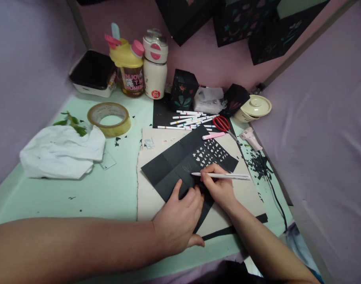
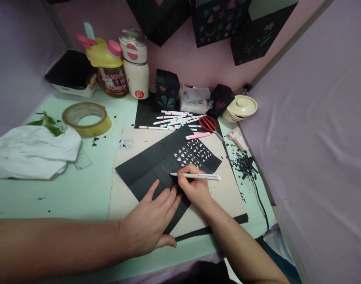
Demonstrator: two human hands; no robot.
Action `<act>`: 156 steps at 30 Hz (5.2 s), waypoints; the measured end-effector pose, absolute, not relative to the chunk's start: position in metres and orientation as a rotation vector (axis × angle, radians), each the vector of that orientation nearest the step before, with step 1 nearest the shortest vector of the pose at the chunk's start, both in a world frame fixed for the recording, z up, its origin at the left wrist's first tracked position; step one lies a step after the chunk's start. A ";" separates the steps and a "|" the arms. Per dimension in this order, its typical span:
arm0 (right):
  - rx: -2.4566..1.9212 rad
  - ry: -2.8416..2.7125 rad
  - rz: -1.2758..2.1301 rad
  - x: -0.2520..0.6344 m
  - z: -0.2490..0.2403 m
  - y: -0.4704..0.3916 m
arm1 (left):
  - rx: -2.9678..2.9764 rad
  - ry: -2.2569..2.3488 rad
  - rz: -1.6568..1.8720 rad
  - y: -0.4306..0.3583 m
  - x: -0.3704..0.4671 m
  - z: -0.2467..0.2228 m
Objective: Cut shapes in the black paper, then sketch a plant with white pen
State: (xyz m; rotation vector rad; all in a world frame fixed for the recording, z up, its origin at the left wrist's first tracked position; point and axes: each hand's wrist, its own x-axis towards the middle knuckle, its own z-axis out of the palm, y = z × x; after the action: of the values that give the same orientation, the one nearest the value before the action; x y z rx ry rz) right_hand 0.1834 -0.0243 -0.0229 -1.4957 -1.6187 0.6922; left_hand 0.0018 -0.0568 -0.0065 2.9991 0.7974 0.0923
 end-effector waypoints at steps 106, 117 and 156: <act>-1.422 -1.732 0.898 0.169 -0.012 -0.020 | 3.000 0.803 0.146 -0.055 0.005 -0.008; -1.473 -1.722 0.866 0.177 -0.017 -0.023 | 3.010 0.769 0.116 -0.055 0.003 -0.007; -1.514 -1.687 0.720 0.183 -0.017 -0.025 | 3.037 0.765 0.188 -0.055 0.001 -0.009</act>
State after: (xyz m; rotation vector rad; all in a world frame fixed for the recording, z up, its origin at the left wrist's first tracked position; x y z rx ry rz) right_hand 0.1825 -0.0248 -0.0170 -1.5140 -1.6871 0.7199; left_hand 0.0015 -0.0549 -0.0094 3.0368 0.7652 0.1883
